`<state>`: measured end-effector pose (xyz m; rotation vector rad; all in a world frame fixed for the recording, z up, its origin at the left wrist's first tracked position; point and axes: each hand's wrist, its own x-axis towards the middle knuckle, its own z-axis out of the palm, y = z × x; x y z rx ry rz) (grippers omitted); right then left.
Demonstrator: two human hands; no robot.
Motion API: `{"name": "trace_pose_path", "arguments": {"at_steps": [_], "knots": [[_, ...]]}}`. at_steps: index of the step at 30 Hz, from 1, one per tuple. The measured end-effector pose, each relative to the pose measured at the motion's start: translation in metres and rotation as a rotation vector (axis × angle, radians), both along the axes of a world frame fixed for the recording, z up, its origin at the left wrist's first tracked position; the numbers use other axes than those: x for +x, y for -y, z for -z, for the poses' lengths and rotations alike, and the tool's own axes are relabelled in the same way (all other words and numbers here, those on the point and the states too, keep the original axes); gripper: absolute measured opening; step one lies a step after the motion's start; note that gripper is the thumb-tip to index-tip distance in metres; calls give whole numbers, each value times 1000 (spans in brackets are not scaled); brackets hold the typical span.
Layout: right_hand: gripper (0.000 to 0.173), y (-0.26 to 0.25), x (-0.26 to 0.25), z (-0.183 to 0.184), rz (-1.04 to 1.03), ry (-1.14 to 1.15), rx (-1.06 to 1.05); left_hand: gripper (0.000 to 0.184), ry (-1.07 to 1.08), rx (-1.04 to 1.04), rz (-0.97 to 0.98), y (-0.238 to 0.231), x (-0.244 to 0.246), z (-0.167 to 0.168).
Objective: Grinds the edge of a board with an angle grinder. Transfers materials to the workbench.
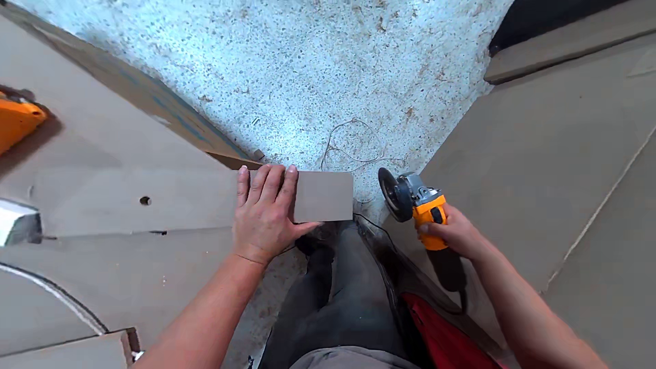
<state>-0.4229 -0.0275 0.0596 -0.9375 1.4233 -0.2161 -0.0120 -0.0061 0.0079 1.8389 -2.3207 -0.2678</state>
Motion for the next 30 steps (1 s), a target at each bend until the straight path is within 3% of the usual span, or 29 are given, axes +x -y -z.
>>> {"name": "trace_pose_path", "arguments": {"at_steps": [4,11,30], "knots": [[53,-37,23,20,136,80,-18,121,32,-14,-13,0,-4,3],[55,-49,62,34,211,166,8,120,54,-22,-12,-1,-4,5],[50,-26,60,31,90,167,4,122,61,-30,-14,0,-3,7]]}}
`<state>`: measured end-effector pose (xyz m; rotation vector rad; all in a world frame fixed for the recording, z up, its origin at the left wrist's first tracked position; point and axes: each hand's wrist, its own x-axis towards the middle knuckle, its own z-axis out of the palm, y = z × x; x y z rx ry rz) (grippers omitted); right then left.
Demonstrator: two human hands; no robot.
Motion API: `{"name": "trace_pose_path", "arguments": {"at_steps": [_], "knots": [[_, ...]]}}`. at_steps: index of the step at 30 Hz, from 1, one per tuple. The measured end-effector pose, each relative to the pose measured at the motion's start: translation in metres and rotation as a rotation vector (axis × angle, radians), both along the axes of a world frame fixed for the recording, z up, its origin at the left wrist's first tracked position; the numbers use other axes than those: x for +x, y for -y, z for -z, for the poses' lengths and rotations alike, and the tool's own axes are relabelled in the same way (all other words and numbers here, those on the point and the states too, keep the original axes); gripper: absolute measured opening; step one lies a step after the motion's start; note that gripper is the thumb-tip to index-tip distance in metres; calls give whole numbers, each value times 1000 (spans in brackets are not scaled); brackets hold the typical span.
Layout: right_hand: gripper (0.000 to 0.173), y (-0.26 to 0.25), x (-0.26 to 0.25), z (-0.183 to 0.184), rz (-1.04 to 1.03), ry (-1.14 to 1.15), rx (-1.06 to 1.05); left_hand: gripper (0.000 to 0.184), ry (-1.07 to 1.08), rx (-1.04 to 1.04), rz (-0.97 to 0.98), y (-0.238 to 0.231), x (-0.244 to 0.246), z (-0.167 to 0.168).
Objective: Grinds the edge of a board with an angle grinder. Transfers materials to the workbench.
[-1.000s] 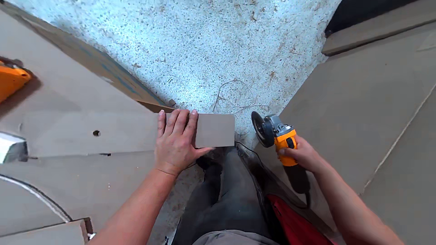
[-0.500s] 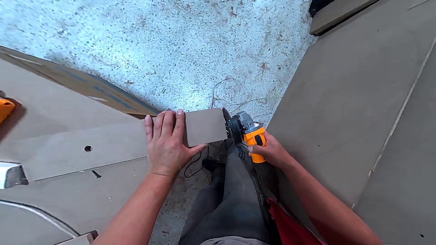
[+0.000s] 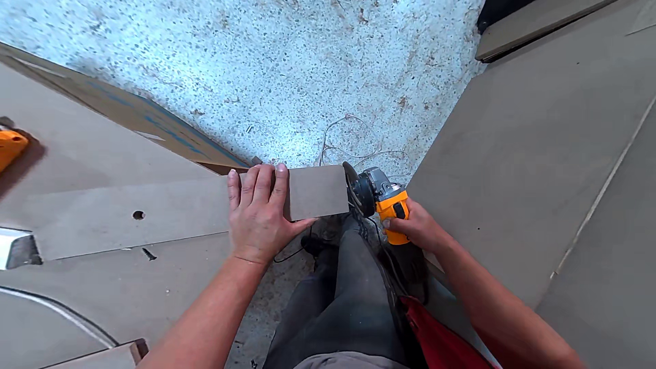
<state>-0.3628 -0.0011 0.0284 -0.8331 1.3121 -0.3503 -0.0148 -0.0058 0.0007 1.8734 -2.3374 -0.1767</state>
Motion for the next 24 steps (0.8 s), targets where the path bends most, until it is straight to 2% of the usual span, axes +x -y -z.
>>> {"name": "trace_pose_path", "arguments": {"at_steps": [16,24], "knots": [[60,89,-35,-19,-443,-192,2,120,-33,11,-10,-1,-1,-1],[57,146,-36,-32,-691,-269,28,118,-49,1,-12,-2,-1,0]]}}
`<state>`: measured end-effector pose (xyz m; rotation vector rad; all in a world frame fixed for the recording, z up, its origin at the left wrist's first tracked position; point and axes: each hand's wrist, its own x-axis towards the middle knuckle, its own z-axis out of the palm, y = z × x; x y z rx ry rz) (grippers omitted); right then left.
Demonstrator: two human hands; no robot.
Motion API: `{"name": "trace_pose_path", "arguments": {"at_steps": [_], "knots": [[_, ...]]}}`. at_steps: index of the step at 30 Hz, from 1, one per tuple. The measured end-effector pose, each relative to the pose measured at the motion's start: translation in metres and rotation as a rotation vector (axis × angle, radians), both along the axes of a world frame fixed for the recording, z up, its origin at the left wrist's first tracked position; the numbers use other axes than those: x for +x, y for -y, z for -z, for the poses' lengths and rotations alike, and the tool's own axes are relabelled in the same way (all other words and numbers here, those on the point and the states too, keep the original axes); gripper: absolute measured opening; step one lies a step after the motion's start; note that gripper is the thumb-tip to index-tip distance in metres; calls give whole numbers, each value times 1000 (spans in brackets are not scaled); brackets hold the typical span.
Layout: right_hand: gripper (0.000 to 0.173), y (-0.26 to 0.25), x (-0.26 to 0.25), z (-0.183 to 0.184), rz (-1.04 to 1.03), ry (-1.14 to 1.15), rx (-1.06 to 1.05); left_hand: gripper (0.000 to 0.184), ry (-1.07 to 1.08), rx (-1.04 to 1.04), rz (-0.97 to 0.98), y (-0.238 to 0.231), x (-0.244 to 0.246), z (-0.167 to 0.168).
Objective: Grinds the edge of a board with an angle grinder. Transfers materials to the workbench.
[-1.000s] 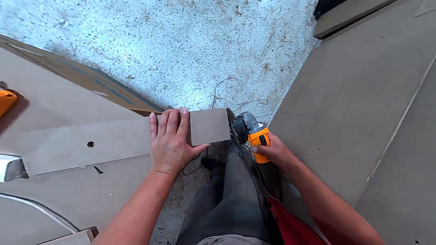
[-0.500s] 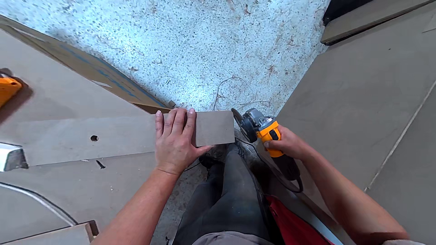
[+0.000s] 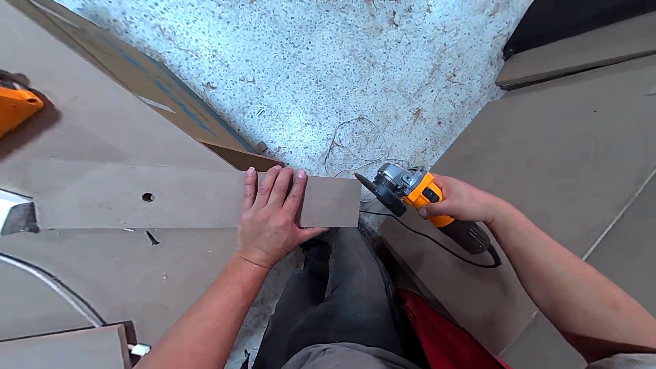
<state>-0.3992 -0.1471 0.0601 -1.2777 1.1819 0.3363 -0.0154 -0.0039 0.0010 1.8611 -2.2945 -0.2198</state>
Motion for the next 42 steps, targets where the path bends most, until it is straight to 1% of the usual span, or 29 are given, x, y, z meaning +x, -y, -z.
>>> {"name": "trace_pose_path", "arguments": {"at_steps": [3,8,11,13,15,17,19,21,24,26,28,29,30,31,32,33,34,35,36,37,39,42], "knots": [[59,25,2,-4,-139,-24,-10,118,-14,3,3,-1,0,0],[55,62,13,-15,-389,-91,-76,118,-24,-7,6,0,1,1],[54,79,22,-18,-471,-99,-78,116,-24,-10,7,0,1,0],[56,86,28,-17,-511,-103,-87,116,-31,-10,14,0,2,-2],[57,87,29,-16,-511,-102,-82,117,-39,-10,17,0,2,-3],[52,78,23,-16,-419,-59,-70,118,-47,-6,22,1,2,-7],[54,57,12,-19,-238,7,-25,119,-70,-1,35,-1,5,-9],[57,27,-4,-20,-32,58,-4,120,-91,15,79,-6,11,-11],[57,-26,-26,-20,191,86,-29,120,-127,36,213,-20,25,-14],[53,-64,-36,-22,314,87,-43,115,-177,71,317,-32,33,-19],[55,-101,-44,-20,401,95,-59,103,-244,115,354,-47,37,-28],[59,-118,-48,-17,445,103,-69,95,-274,112,320,-54,39,-34],[64,-134,-50,-14,486,106,-78,86,-295,77,235,-61,42,-39],[70,-148,-52,-11,529,110,-87,79,-295,32,97,-66,46,-45],[75,-160,-53,-8,572,113,-98,77,-268,4,-81,-67,53,-49],[79,-171,-52,-6,612,107,-110,81,-220,11,-280,-63,62,-51],[81,-180,-51,-5,645,93,-119,89,-182,37,-471,-55,72,-49],[80,-188,-49,-4,668,83,-126,99,-162,65,-622,-46,80,-45],[79,-194,-49,-2,681,86,-131,108,-141,83,-709,-40,85,-39],[78,-197,-47,1,688,95,-139,116,-104,86,-733,-36,85,-33],[77,-196,-43,5,704,121,-148,125,-52,94,-672,-29,79,-25],[74,-187,-33,8,707,139,-134,128,-42,106,-409,-30,78,-22]]}}
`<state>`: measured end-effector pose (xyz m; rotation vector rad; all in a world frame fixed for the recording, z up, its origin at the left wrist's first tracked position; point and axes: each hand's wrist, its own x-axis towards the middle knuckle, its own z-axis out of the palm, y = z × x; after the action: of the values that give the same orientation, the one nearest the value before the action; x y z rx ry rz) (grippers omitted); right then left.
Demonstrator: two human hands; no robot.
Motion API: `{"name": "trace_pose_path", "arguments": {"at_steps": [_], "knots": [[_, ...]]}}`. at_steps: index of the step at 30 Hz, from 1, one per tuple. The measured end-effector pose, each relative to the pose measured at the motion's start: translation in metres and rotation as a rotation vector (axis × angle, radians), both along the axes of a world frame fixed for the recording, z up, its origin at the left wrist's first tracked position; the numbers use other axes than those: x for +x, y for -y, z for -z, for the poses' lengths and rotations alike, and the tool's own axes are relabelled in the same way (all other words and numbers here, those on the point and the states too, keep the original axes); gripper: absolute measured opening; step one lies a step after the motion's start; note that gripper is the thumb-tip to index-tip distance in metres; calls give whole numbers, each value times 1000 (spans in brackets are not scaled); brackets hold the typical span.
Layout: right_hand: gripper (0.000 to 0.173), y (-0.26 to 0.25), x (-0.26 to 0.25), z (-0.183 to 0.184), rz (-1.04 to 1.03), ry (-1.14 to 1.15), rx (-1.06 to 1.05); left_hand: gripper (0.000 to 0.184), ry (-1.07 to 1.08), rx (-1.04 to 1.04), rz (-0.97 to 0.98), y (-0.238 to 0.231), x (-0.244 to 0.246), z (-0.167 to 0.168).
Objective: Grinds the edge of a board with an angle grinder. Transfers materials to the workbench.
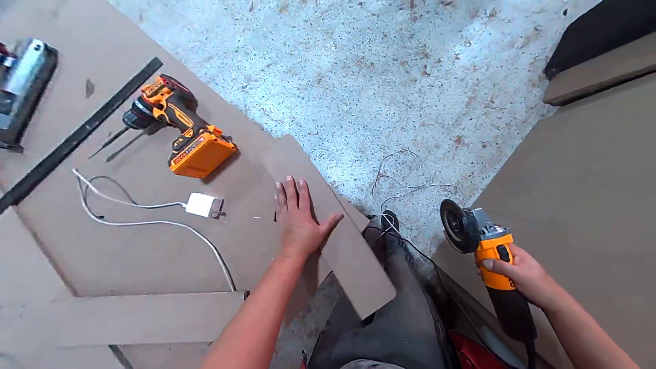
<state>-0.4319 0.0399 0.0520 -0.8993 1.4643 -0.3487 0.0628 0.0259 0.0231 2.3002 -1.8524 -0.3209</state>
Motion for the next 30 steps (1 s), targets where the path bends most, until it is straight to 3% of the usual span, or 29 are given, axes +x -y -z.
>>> {"name": "trace_pose_path", "arguments": {"at_steps": [3,5,8,10,12,16,21,26,30], "knots": [[69,22,14,-1,2,35,-4,121,-90,-10,267,5,11,-4],[71,38,25,1,1,57,-15,106,-169,-60,311,8,13,-8],[66,64,44,3,-16,47,-24,89,-234,-162,138,9,-7,-7],[63,79,58,4,-37,45,-37,107,-155,-124,21,6,-22,0],[62,92,68,10,-54,45,-44,111,-104,-68,35,3,-35,4],[59,103,92,19,-56,87,-24,90,-188,-40,223,-10,-47,3],[59,102,120,34,-49,145,8,98,-80,-55,115,-10,-71,11],[55,100,145,41,-1,208,36,67,-70,-42,63,-5,-83,13],[58,100,161,44,14,268,33,63,-51,-68,80,-6,-83,15]]}}
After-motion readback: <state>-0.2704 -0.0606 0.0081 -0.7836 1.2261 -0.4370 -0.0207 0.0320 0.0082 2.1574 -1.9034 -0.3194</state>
